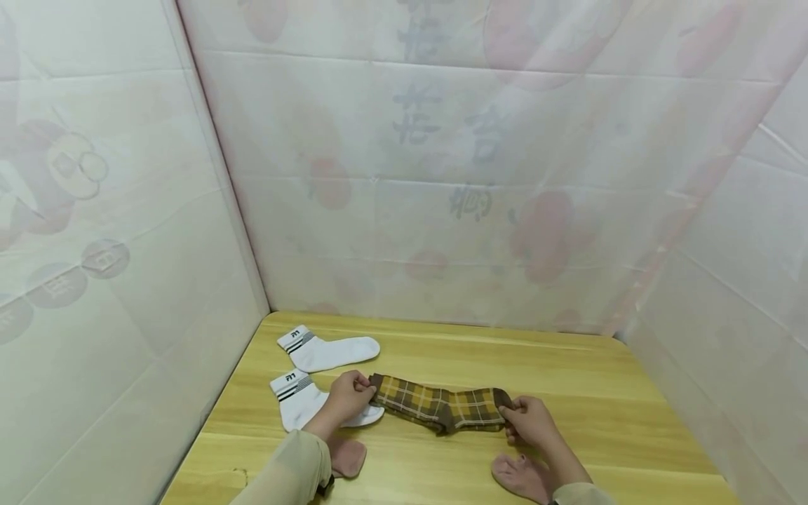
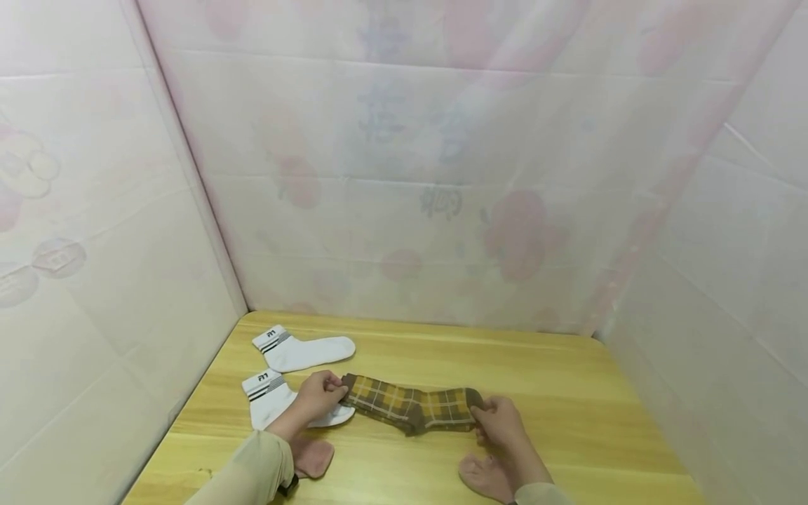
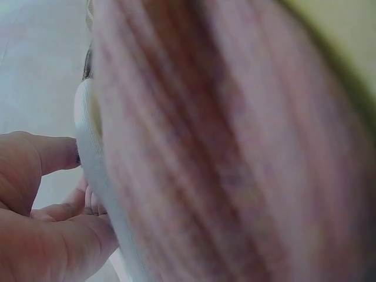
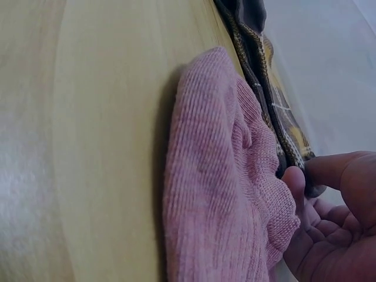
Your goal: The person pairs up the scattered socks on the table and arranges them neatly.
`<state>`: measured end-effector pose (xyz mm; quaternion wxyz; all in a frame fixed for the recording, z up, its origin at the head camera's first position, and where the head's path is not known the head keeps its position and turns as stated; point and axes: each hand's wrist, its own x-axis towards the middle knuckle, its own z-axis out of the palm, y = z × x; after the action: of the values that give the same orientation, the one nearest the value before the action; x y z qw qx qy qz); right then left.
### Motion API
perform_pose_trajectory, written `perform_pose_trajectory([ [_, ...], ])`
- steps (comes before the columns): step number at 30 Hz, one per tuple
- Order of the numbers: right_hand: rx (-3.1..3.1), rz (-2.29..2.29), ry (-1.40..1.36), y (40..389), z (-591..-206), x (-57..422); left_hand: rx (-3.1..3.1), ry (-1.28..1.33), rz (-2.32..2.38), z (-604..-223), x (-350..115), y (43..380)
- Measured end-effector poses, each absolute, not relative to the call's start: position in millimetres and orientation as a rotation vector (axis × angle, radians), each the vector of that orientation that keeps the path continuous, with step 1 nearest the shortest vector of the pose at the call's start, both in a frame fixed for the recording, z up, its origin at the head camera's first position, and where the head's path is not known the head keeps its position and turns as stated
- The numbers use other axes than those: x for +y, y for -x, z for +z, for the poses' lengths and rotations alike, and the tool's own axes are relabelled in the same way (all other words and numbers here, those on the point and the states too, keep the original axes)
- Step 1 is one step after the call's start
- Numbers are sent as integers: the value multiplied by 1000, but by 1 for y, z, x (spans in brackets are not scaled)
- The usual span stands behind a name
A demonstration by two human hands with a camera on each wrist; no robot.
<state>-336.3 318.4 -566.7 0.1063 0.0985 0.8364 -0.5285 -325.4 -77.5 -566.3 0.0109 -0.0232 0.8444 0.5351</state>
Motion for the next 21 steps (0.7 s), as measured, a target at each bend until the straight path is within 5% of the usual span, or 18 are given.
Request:
perform_pose_trajectory([
  [21,2494,-1554,-259,320,-543,327,2815,-67,1543,-540,-72,323],
])
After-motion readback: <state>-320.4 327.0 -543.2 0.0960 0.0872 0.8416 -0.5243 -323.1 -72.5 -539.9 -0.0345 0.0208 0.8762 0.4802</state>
